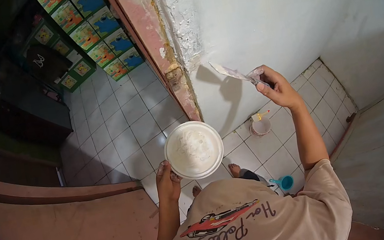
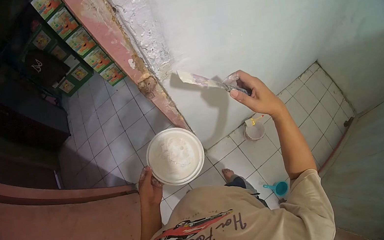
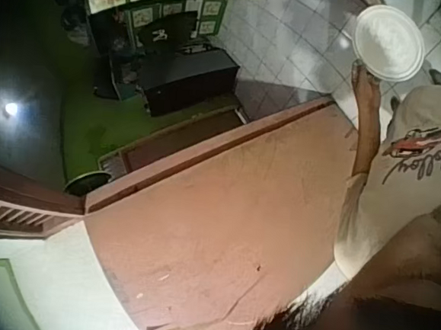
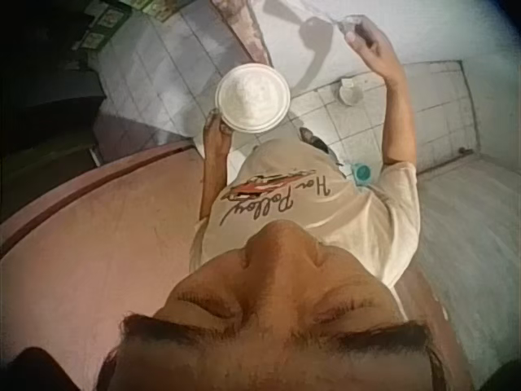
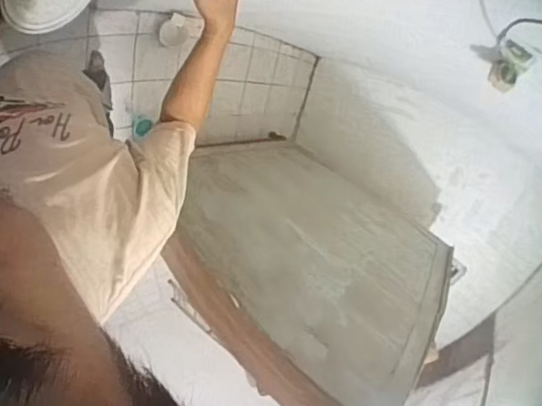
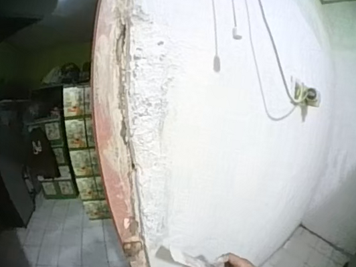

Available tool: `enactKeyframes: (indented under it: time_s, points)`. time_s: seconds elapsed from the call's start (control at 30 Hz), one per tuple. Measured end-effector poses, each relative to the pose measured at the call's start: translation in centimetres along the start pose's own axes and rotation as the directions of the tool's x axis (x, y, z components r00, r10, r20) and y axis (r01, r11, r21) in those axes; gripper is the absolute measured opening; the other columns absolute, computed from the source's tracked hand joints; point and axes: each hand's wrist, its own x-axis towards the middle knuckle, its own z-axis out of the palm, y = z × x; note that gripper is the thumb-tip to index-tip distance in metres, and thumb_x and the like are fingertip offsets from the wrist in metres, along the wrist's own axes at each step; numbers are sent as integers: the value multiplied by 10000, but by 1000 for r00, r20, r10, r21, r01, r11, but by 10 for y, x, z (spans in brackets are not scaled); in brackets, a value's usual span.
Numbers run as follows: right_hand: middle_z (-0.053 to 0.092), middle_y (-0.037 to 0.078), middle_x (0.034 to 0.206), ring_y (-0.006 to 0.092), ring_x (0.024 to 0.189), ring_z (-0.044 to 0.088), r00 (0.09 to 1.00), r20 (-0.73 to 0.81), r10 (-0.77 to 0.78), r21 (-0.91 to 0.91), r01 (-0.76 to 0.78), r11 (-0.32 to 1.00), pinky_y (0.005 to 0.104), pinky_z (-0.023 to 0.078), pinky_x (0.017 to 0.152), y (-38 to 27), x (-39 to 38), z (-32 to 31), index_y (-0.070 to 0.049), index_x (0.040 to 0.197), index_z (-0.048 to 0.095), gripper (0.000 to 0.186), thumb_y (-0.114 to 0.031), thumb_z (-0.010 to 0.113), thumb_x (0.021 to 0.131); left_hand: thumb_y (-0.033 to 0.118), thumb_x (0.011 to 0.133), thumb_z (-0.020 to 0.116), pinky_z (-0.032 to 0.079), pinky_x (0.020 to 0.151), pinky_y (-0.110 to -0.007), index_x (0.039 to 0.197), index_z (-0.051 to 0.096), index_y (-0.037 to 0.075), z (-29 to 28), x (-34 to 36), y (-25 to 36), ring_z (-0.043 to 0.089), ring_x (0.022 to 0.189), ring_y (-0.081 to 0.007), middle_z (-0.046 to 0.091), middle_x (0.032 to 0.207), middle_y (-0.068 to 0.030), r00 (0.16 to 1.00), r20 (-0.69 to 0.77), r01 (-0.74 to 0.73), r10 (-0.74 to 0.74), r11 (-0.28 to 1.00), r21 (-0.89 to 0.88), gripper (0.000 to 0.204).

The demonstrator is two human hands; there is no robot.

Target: The person applies white plaster to a wall and a door frame using a putty knife, repeatedly dipping the knife into a container of plaster.

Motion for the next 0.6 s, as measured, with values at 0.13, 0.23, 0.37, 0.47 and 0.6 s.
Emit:
enactKeyframes:
  time_s: [0.13,0.23,0.37,0.47,0.6]
  points:
    - [537,-22,747,71,636,485,1000,2,12,115,-12,993,238,390,568,-6,8,-17,-39,999,611,275,-310,656,989,205,1057,536,519,648,-261,1075,598,88,28,-7,0,662,793,-112,711,970,-36,998,-69,-8,7,1000,-14,133]
    - [563,-11,694,86,597,497,997,77,2,59,-7,998,248,400,561,-20,19,-25,-27,950,643,251,-274,652,994,217,1065,519,493,608,-249,1060,605,77,34,-11,-6,637,732,-95,706,925,-36,995,-95,-10,8,1000,-21,164]
    - [605,27,696,101,591,509,988,148,-54,-37,60,998,264,413,561,-28,40,-23,-11,884,668,262,-253,662,984,209,1063,522,502,613,-247,1053,607,85,36,-13,-12,648,744,-95,706,939,-33,992,-123,-13,10,1000,-20,151]
    - [602,39,679,104,589,485,991,102,-86,-102,96,990,271,407,559,-30,55,-20,-8,882,680,263,-255,677,973,184,1051,550,514,671,-259,1065,595,102,29,-12,-18,660,826,-107,706,984,-32,988,-151,-25,23,1000,-15,95]
    - [603,35,664,110,589,467,998,59,-31,-146,39,988,277,399,556,-28,62,-24,-1,884,686,265,-253,685,967,173,1051,549,489,626,-252,1053,604,108,68,-17,-17,633,750,-92,696,923,-20,968,-247,-58,51,998,-19,86]
